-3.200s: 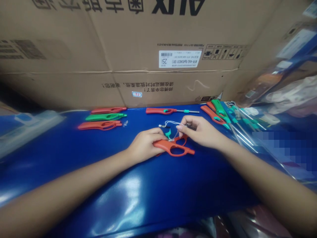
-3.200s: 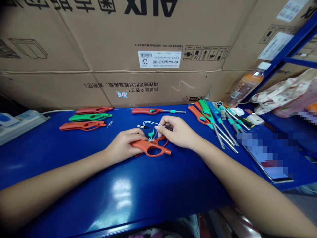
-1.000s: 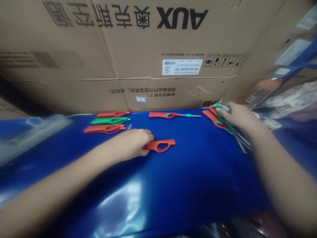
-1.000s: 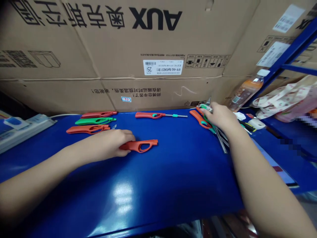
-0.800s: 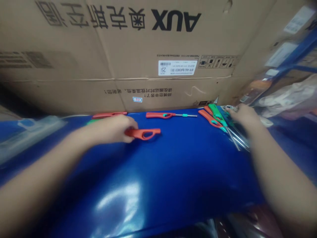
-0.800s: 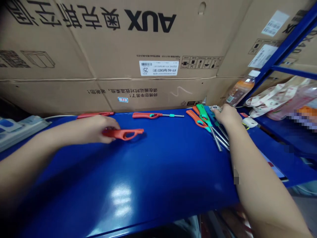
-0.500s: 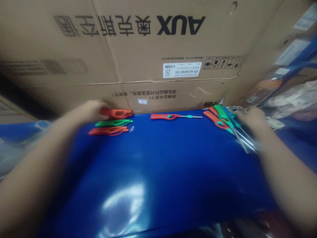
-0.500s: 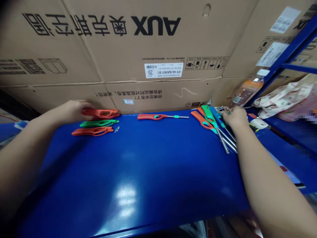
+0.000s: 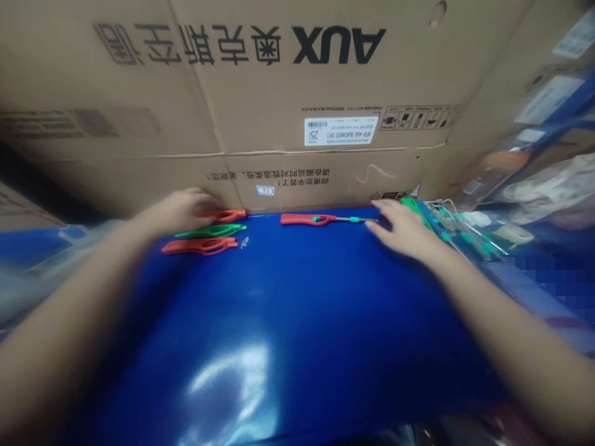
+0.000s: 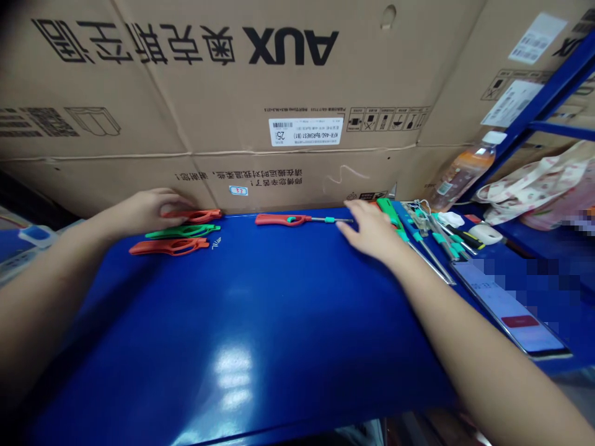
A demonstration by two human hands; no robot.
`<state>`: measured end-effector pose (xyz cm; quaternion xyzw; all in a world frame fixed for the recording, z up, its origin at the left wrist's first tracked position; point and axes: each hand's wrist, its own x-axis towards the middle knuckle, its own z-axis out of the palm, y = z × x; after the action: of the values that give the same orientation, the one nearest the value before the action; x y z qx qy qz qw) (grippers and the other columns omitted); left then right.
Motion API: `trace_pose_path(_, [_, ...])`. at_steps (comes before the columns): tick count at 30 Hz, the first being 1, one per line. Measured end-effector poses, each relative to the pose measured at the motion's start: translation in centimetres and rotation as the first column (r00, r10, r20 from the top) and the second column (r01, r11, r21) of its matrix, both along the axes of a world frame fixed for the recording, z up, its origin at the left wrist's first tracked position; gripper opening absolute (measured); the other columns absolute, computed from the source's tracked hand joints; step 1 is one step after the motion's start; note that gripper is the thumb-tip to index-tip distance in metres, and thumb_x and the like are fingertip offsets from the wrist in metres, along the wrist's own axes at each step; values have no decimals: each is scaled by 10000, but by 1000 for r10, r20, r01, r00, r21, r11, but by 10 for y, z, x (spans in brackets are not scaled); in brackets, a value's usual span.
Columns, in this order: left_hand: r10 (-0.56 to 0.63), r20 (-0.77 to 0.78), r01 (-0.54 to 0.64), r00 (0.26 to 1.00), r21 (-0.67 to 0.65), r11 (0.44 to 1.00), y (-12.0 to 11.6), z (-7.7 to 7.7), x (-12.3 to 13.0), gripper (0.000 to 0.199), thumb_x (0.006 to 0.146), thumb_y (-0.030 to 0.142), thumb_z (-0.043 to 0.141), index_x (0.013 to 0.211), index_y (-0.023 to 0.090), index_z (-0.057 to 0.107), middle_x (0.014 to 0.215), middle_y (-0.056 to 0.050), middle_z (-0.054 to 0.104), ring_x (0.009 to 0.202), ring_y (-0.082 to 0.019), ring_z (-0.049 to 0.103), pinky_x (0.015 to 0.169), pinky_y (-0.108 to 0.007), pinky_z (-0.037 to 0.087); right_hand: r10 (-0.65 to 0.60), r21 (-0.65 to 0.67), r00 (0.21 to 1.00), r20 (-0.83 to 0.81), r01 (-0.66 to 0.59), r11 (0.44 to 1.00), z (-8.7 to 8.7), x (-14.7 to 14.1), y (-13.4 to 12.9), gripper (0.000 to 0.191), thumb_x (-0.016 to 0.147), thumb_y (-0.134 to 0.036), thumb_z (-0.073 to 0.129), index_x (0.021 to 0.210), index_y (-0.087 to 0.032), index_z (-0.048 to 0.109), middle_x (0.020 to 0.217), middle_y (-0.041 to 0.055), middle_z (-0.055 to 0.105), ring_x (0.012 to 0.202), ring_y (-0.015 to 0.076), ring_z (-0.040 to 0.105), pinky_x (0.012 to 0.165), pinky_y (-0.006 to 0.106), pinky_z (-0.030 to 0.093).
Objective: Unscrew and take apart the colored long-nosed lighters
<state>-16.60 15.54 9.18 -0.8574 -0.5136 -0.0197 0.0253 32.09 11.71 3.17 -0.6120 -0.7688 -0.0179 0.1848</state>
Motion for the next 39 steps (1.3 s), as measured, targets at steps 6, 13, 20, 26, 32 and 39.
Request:
trace_pose_path(6, [-111, 55, 111, 992, 3, 994, -15, -15, 58, 425, 920, 441, 505, 1186, 163, 685, 1152, -102, 662, 1055, -255, 631, 963, -351, 482, 157, -33, 987, -24, -157, 987, -28, -33, -3, 449, 980, -378, 457, 1380, -196, 550, 1469, 156, 558, 1354, 353, 488, 1113, 601, 366])
trace_pose_path(13, [-305, 158, 299, 939, 58, 952, -56, -54, 126, 393, 976, 297, 503, 1345, 194, 594, 1355, -133, 597, 1212, -281, 582, 1038, -443, 478, 243, -102, 966, -90, -252, 962, -20, -26, -2, 161, 930, -302, 513, 976, -191, 620, 996, 104, 646, 898, 237, 611, 837, 390, 499])
trace_pose_path(20, [-364, 327, 345, 872, 119, 931, -69, -71, 143, 427, 1020, 387, 529, 1397, 189, 560, 1386, -141, 585, 1295, -282, 532, 1100, -468, 441, 460, -293, 883, -95, -466, 835, 7, -20, -23, 74, 901, -248, 554, 941, -217, 608, 977, 57, 651, 833, 189, 607, 759, 319, 476])
trace_pose_path(26, [-369, 547, 480, 751, -68, 875, -92, -69, 160, 292, 1018, 327, 555, 1244, 189, 678, 1117, -83, 652, 1044, -187, 624, 961, -321, 514, 445, -309, 878, -174, -478, 822, 17, -39, -46, 356, 841, -501, 715, 1016, -215, 597, 1042, 60, 651, 952, 220, 603, 835, 347, 467])
trace_pose_path(32, [-324, 497, 400, 805, -51, 915, -112, -72, 172, 278, 998, 296, 584, 1219, 160, 682, 1049, -97, 634, 979, -229, 587, 900, -374, 514, 424, -334, 891, -163, -455, 826, 13, -78, -68, 367, 831, -523, 747, 923, -222, 558, 925, 21, 618, 809, 187, 560, 673, 303, 407])
trace_pose_path(39, [-337, 452, 408, 826, -67, 910, -116, -72, 172, 274, 999, 282, 575, 1208, 141, 680, 1007, -94, 599, 965, -238, 567, 857, -365, 509, 457, -284, 886, -81, -460, 841, 16, -87, -80, 341, 835, -333, 785, 1011, -187, 533, 1058, 81, 591, 977, 238, 555, 813, 351, 454])
